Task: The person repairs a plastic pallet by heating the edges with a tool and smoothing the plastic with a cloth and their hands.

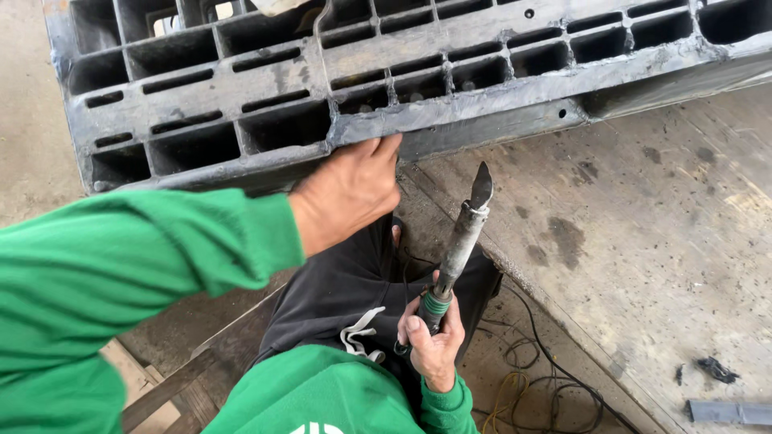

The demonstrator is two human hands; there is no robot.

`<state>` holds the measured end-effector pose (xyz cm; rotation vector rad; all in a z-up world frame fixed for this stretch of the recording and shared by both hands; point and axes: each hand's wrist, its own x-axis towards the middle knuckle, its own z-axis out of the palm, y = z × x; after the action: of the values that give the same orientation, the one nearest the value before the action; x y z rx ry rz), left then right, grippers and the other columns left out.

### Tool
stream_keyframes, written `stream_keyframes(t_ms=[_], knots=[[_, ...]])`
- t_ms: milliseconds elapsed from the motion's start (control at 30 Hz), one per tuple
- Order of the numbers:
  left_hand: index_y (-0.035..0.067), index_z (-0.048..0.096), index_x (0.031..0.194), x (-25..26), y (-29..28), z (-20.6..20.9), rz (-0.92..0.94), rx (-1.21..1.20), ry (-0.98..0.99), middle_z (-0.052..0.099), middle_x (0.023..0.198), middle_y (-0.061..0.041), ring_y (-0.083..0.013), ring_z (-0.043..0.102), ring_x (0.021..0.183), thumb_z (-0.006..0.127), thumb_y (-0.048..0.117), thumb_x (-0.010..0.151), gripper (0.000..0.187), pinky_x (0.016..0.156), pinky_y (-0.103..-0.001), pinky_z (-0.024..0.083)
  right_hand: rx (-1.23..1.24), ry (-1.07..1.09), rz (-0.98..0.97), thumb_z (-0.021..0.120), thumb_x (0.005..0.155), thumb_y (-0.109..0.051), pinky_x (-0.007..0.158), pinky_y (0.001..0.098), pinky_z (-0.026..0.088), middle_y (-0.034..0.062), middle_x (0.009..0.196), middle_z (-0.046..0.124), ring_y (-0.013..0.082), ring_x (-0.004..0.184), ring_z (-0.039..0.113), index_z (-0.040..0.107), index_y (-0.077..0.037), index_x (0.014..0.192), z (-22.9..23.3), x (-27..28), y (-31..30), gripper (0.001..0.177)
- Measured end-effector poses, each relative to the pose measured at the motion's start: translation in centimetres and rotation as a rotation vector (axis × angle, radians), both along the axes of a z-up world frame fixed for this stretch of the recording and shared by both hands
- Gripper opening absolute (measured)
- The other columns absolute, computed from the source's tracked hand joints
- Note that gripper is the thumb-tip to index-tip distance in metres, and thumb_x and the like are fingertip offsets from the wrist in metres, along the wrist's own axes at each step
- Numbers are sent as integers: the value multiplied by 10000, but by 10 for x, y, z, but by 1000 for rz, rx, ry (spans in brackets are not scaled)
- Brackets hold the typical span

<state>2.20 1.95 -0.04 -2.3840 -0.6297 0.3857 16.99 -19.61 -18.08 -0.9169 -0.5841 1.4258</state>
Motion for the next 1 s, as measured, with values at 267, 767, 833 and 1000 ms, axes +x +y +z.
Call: stream_keyframes(t_ms=[267,767,833,1000], knots=[[49,779,785,-38,-25,20,-120,15,-173,709,932,-104,-253,583,1041,605,327,721,334,874,-314,418,-10,-17,3,798,907,-268,501,268,468,114,829,614,149,561,570,346,2,1566,-6,-6,8,843],[62,698,761,-83,-60,4,31,-46,-262,613,848,-25,-162,563,865,666,180,852,152,758,-290,426,3,-31,17,784,905,-254,495,267,474,110,816,612,149,556,584,359,3,1564,-6,-3,-1,826],[30,743,902,-92,-71,9,165,-121,-258,576,806,-17,-155,555,824,687,105,944,102,696,-294,425,8,-7,43,775,911,-229,501,267,476,108,823,612,146,568,583,358,9,1558,-13,2,-1,806],[17,766,1103,-81,-89,19,242,-85,-508,713,1154,-83,-218,602,943,720,92,887,234,774,-331,500,11,-67,103,732,925,-185,526,259,489,100,844,624,131,582,590,349,14,1554,-27,17,5,762]])
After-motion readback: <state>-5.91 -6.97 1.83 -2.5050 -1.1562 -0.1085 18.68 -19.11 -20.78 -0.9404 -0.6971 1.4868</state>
